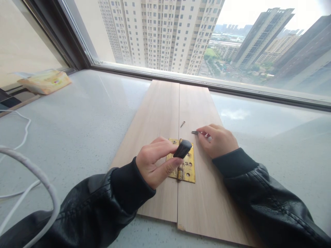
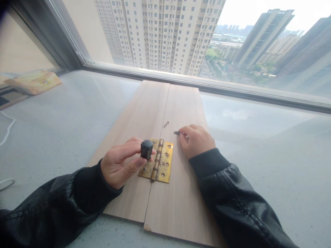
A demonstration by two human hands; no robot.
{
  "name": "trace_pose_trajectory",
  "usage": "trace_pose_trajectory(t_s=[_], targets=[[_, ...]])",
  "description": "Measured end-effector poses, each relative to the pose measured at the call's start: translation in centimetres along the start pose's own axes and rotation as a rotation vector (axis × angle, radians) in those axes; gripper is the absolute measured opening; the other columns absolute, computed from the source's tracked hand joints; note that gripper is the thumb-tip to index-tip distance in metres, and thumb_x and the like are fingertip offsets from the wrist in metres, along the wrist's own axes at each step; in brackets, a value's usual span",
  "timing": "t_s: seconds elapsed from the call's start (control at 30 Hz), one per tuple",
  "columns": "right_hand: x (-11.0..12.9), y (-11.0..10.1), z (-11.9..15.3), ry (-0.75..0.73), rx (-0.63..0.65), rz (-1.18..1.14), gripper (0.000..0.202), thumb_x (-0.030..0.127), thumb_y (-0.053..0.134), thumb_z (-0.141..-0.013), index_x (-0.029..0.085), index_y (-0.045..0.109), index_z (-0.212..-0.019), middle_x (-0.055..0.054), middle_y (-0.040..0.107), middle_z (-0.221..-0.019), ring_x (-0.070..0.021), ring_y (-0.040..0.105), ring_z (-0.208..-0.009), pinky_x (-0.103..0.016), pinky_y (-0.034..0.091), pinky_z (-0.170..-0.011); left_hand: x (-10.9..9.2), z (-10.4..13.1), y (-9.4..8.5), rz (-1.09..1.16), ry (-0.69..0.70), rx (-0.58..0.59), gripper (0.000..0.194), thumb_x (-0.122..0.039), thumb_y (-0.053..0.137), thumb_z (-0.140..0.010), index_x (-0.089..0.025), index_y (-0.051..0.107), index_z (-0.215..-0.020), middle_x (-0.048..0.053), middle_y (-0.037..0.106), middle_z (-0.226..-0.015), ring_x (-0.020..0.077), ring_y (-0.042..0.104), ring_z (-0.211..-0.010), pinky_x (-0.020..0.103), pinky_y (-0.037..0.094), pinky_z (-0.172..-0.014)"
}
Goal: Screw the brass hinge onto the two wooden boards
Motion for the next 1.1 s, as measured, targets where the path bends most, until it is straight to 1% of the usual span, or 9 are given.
trace_pose_trajectory(t_s=[0.23, 0.33, 0.47, 0.57, 0.67, 0.83, 0.9, 1.03, 1.1], targets=[[0.9, -0.5, 0.3, -0.012, -0.008, 0.057, 0.02, 0.021, 0.053, -0.079, 0.021, 0.072, -0.084, -0.005, 0.067, -0.085, -0.0201, 0.059, -0.075, -0.032, 0.04, -0.059, 0.1, 0.0, 0.0, -0.016, -0.017, -0.031, 0.02, -0.03, 0.058, -0.086, -0.013, 0.068, -0.09, 0.008, 0.068, -0.076, 0.0176, 0.058, -0.073, 0.033, 0.05, -0.068], [0.8, -0.5, 0.3, -0.003, -0.006, 0.045, 0.02, 0.021, 0.054, -0.077, 0.022, 0.072, -0.085, -0.004, 0.067, -0.083, -0.0172, 0.057, -0.068, -0.031, 0.04, -0.058, 0.2, 0.0, 0.0, -0.007, -0.036, -0.027, 0.017, -0.029, 0.06, -0.085, -0.014, 0.067, -0.087, 0.009, 0.068, -0.08, 0.0178, 0.059, -0.076, 0.033, 0.05, -0.07], [0.7, -0.4, 0.3, 0.005, 0.0, 0.011, 0.024, 0.018, 0.054, -0.074, 0.023, 0.07, -0.092, 0.0, 0.066, -0.078, -0.0145, 0.056, -0.061, -0.03, 0.04, -0.058, 0.1, 0.0, 0.0, -0.023, -0.045, -0.011, 0.018, -0.028, 0.059, -0.085, -0.012, 0.067, -0.086, 0.009, 0.068, -0.078, 0.0177, 0.058, -0.073, 0.033, 0.05, -0.069], [0.6, -0.4, 0.3, 0.008, 0.003, -0.004, 0.019, 0.017, 0.054, -0.072, 0.021, 0.068, -0.085, 0.0, 0.064, -0.071, -0.0146, 0.054, -0.059, -0.03, 0.04, -0.057, -0.1, 0.0, -0.1, -0.028, -0.045, -0.031, 0.018, -0.028, 0.059, -0.085, -0.012, 0.067, -0.085, 0.009, 0.067, -0.077, 0.0173, 0.058, -0.072, 0.032, 0.05, -0.067], [0.7, -0.5, 0.3, 0.012, -0.003, -0.017, 0.018, 0.016, 0.055, -0.069, 0.02, 0.067, -0.083, -0.001, 0.063, -0.072, -0.0151, 0.053, -0.06, -0.03, 0.04, -0.058, -0.1, 0.0, -0.4, -0.045, -0.045, -0.083, 0.016, -0.027, 0.061, -0.083, -0.012, 0.067, -0.084, 0.007, 0.066, -0.075, 0.0165, 0.059, -0.072, 0.031, 0.049, -0.067], [0.8, -0.2, 0.2, -0.026, 0.027, -0.082, 0.014, 0.026, 0.056, -0.076, 0.02, 0.068, -0.081, -0.003, 0.062, -0.078, -0.0144, 0.054, -0.063, -0.031, 0.043, -0.06, 0.4, 0.3, -1.0, -0.061, -0.101, -0.185, 0.015, -0.028, 0.062, -0.083, -0.015, 0.067, -0.088, 0.006, 0.065, -0.078, 0.0179, 0.06, -0.077, 0.034, 0.048, -0.07], [0.8, -0.1, 0.2, -0.043, 0.047, -0.115, 0.016, 0.03, 0.057, -0.079, 0.02, 0.069, -0.082, -0.003, 0.062, -0.078, -0.0139, 0.054, -0.063, -0.031, 0.044, -0.061, 0.6, 0.5, -1.1, -0.061, -0.117, -0.196, 0.015, -0.029, 0.062, -0.084, -0.015, 0.067, -0.089, 0.006, 0.065, -0.08, 0.0177, 0.06, -0.076, 0.034, 0.047, -0.07], [0.9, 0.2, 0.2, -0.073, 0.086, -0.175, 0.023, 0.035, 0.058, -0.082, 0.021, 0.071, -0.095, -0.003, 0.062, -0.08, -0.0132, 0.054, -0.062, -0.03, 0.045, -0.059, 0.6, 0.5, -1.0, -0.059, -0.111, -0.192, 0.014, -0.029, 0.062, -0.084, -0.016, 0.067, -0.087, 0.005, 0.064, -0.077, 0.0157, 0.056, -0.072, 0.033, 0.046, -0.068], [1.0, 0.3, 0.2, -0.091, 0.103, -0.194, 0.022, 0.036, 0.057, -0.084, 0.023, 0.072, -0.094, -0.003, 0.062, -0.08, -0.0129, 0.054, -0.061, -0.029, 0.045, -0.058, 0.5, 0.4, -1.0, -0.07, -0.114, -0.19, 0.015, -0.029, 0.061, -0.084, -0.016, 0.067, -0.086, 0.005, 0.063, -0.075, 0.0154, 0.056, -0.071, 0.033, 0.046, -0.068]])
Point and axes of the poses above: each hand's wrist, its own z-axis away from the middle knuckle, its own y-axis out of the palm, x = y × z, the point moved 5 cm from there along -z, towards the middle knuckle
